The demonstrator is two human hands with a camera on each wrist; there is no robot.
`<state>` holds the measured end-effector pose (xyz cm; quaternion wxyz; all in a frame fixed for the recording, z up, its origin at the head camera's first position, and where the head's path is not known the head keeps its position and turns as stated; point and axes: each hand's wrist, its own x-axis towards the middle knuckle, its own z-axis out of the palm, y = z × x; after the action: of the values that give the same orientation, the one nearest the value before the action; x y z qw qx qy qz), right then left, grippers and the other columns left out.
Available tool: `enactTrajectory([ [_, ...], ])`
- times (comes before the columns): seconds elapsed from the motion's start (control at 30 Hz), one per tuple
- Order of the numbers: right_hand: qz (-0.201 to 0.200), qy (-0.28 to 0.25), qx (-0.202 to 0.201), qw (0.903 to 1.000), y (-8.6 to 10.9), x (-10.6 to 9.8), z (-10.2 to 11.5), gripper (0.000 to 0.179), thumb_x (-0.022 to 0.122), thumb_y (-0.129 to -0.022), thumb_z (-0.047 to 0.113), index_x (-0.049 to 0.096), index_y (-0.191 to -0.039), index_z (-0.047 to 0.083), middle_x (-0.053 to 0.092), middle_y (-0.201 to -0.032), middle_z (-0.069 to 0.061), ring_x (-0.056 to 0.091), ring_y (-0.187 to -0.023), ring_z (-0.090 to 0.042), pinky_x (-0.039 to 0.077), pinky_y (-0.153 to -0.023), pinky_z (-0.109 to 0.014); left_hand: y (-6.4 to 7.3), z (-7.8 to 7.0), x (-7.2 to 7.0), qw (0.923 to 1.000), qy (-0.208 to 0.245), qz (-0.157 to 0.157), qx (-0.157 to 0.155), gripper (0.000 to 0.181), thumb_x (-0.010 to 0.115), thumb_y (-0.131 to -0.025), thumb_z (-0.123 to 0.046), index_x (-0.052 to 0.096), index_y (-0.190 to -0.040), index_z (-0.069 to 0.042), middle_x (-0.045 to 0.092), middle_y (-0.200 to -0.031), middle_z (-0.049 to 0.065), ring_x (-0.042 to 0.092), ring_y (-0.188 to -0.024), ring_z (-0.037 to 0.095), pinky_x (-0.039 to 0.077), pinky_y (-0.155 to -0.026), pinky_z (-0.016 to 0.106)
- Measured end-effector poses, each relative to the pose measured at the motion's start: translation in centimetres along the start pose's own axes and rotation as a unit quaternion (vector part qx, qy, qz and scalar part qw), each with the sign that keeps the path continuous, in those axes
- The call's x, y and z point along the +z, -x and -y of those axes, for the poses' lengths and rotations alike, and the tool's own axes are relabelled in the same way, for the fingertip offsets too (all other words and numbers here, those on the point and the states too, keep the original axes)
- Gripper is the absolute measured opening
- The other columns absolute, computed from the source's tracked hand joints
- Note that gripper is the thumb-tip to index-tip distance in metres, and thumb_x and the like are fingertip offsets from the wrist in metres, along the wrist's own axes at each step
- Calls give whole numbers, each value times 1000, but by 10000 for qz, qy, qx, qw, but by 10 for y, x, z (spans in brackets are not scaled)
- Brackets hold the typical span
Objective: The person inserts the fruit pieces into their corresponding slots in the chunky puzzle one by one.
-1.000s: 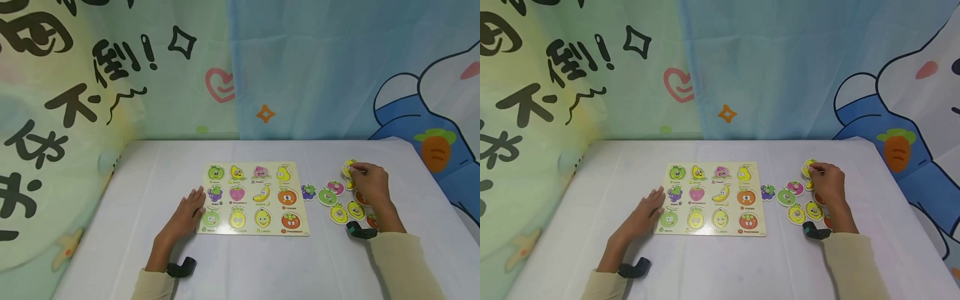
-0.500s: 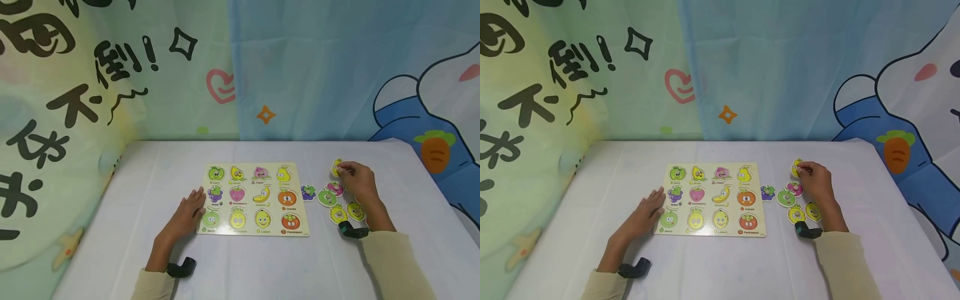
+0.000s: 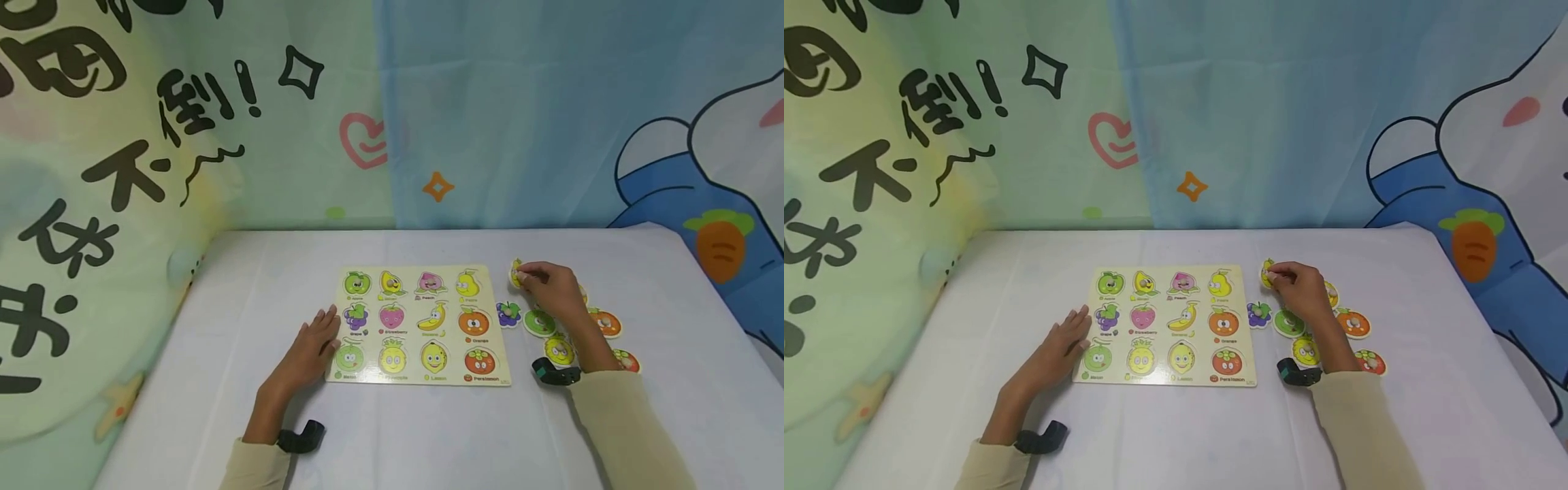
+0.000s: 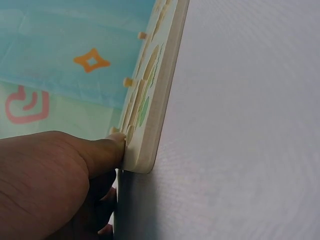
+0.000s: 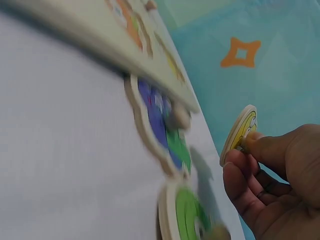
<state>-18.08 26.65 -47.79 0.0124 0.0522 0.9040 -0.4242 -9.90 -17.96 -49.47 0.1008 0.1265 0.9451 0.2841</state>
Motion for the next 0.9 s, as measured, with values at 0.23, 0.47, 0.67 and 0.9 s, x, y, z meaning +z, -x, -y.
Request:
enactTrajectory([
  [0.23, 391, -444, -204, 9980, -7, 19, 12, 31, 56, -100, 22, 63, -120, -1, 63, -109, -17, 64, -91, -26, 52, -70, -20, 1, 1, 1, 10000, 2, -14, 9, 52, 50, -102, -15, 33, -149, -3, 19, -158, 7, 10, -147, 28, 9, -116, 51],
  [0.47, 642, -430, -154, 9969, -9, 33, 25, 29, 59, -99, 22, 64, -118, 1, 65, -105, -16, 64, -87, -24, 52, -69, -23, 1, 1, 0, 10000, 17, -45, 74, 52, 51, -101, -15, 34, -149, -2, 20, -158, 8, 11, -147, 28, 9, -116, 52],
  [0.67, 735, -321, -344, 9962, -10, 44, 33, 27, 60, -98, 20, 66, -115, 0, 67, -102, -15, 62, -85, -22, 52, -69, -25, 1, 0, 0, 9998, 16, -113, 134, 52, 52, -101, -13, 35, -148, -1, 22, -158, 10, 13, -146, 30, 10, -115, 53],
  [0.9, 640, 395, -660, 9950, -13, 50, 39, 22, 60, -98, 18, 69, -110, 2, 66, -101, -14, 57, -86, -25, 47, -74, -37, 1, 1, 0, 9998, 27, -157, 156, 52, 52, -101, -13, 35, -148, -1, 22, -158, 10, 13, -146, 30, 10, -115, 53],
])
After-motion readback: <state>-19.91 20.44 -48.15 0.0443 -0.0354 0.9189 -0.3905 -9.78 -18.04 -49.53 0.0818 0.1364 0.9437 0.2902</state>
